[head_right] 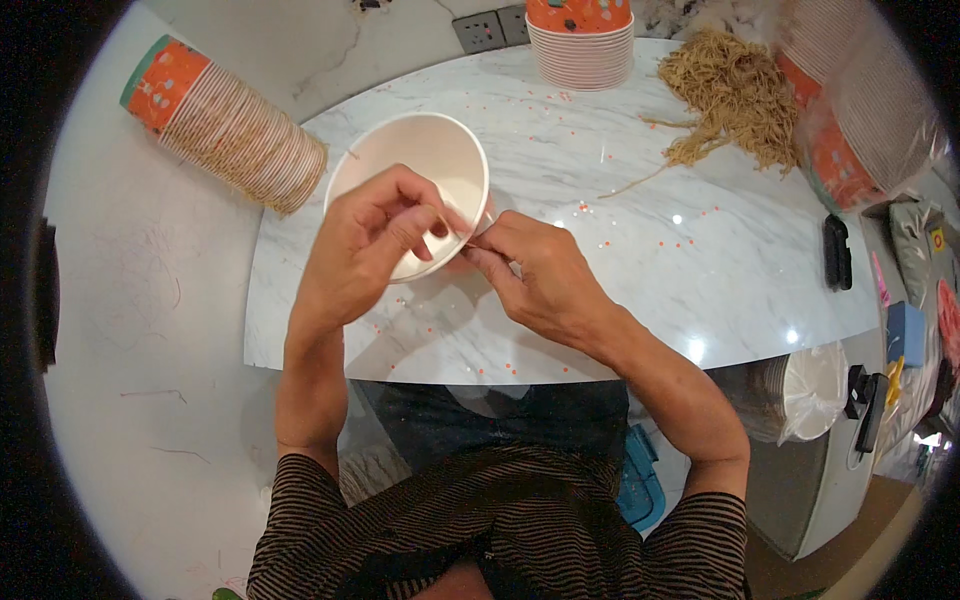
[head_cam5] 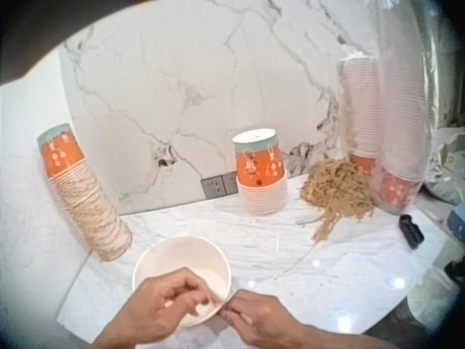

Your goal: Threading a thin elastic band through pre-punched holes in paper snack bowls for assembly.

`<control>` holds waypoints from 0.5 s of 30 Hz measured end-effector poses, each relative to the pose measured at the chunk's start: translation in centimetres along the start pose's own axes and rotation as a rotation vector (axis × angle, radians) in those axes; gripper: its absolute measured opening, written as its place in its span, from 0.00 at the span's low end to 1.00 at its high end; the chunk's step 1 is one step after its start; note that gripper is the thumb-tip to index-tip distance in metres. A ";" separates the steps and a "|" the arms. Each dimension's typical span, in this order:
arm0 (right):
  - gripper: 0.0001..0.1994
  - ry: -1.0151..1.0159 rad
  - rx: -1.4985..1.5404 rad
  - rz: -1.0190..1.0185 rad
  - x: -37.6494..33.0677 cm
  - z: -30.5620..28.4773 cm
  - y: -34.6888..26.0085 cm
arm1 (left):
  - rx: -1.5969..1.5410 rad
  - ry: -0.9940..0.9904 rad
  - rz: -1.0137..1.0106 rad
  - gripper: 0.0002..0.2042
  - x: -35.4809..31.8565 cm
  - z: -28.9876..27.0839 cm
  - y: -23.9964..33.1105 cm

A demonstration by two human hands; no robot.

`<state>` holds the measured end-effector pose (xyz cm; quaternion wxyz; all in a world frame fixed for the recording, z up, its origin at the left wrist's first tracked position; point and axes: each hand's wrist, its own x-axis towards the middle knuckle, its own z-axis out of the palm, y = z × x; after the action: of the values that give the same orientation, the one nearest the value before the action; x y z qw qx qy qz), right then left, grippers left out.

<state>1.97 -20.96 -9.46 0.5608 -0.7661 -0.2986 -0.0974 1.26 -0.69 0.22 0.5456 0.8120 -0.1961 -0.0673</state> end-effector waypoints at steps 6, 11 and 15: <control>0.04 -0.057 -0.009 -0.044 0.0 0.6 0.1 | 0.158 -0.060 0.124 0.02 -0.2 1.4 -0.5; 0.06 -0.164 -0.213 -0.134 0.6 -3.5 -1.7 | 0.332 -0.010 0.014 0.04 0.2 1.3 -1.3; 0.06 -0.150 -0.200 -0.167 2.0 -5.8 -3.2 | 0.181 -0.041 -0.091 0.05 0.5 1.0 -2.3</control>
<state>2.87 -24.98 -3.87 0.4476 -0.7959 -0.3911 -0.1155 1.97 -0.95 -2.22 0.4623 0.8644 -0.1756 -0.0907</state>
